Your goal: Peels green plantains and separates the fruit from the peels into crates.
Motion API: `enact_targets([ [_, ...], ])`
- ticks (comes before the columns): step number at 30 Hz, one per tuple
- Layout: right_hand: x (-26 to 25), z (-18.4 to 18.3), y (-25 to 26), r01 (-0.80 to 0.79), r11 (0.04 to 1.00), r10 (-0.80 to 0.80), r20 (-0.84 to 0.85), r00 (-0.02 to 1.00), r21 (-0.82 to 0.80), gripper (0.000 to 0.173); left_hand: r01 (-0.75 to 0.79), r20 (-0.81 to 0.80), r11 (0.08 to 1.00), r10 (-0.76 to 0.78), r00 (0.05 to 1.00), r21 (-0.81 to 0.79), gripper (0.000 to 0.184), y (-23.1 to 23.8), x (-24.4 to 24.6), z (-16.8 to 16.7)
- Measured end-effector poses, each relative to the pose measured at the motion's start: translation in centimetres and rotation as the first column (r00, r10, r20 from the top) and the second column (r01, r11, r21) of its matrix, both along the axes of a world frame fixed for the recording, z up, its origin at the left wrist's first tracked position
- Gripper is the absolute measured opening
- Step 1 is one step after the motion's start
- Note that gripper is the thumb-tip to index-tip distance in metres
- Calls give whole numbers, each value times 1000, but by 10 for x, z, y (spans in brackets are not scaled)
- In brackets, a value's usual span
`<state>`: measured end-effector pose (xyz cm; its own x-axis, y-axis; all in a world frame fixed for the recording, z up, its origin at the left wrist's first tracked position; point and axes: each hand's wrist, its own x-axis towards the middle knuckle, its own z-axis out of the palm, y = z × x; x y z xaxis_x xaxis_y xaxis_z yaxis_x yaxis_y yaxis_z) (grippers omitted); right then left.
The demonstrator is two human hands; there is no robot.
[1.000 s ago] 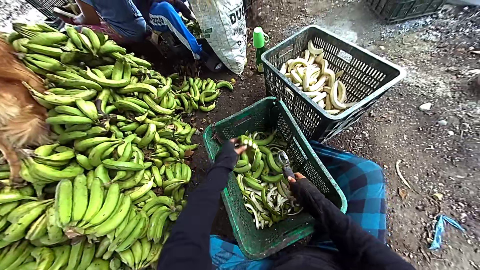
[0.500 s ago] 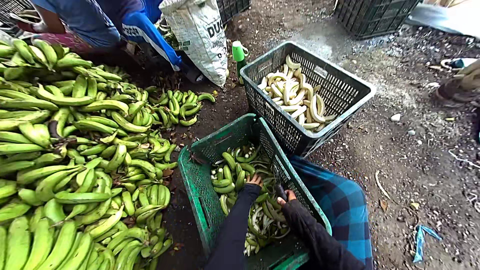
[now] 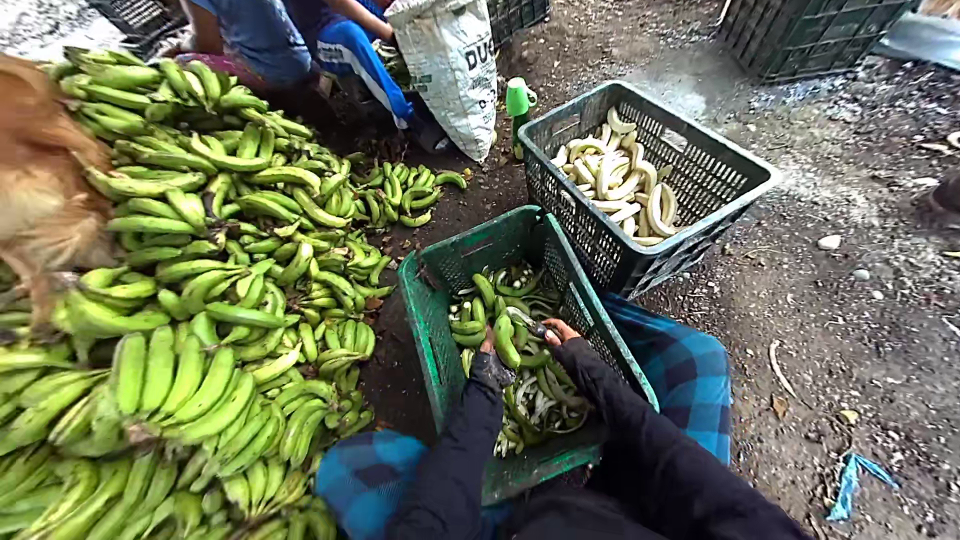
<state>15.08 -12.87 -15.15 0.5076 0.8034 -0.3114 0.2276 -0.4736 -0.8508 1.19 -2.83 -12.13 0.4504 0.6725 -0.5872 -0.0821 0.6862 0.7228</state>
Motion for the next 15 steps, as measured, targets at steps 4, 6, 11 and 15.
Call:
enact_targets([
  [4,-33,49,-11,-138,966,172,149,974,-217,50,61,-194,984,-27,981,168,41,-14,-21,20],
  [6,-53,55,-29,-106,969,138,135,981,-224,49,-27,-174,989,53,983,148,38,-10,-21,12],
  [11,-61,56,-16,66,961,-23,159,987,-268,51,197,-388,931,-67,919,306,42,-24,-29,20],
  [15,-23,48,15,221,937,-162,221,962,-271,49,73,-294,966,4,956,249,43,-39,-36,44],
])
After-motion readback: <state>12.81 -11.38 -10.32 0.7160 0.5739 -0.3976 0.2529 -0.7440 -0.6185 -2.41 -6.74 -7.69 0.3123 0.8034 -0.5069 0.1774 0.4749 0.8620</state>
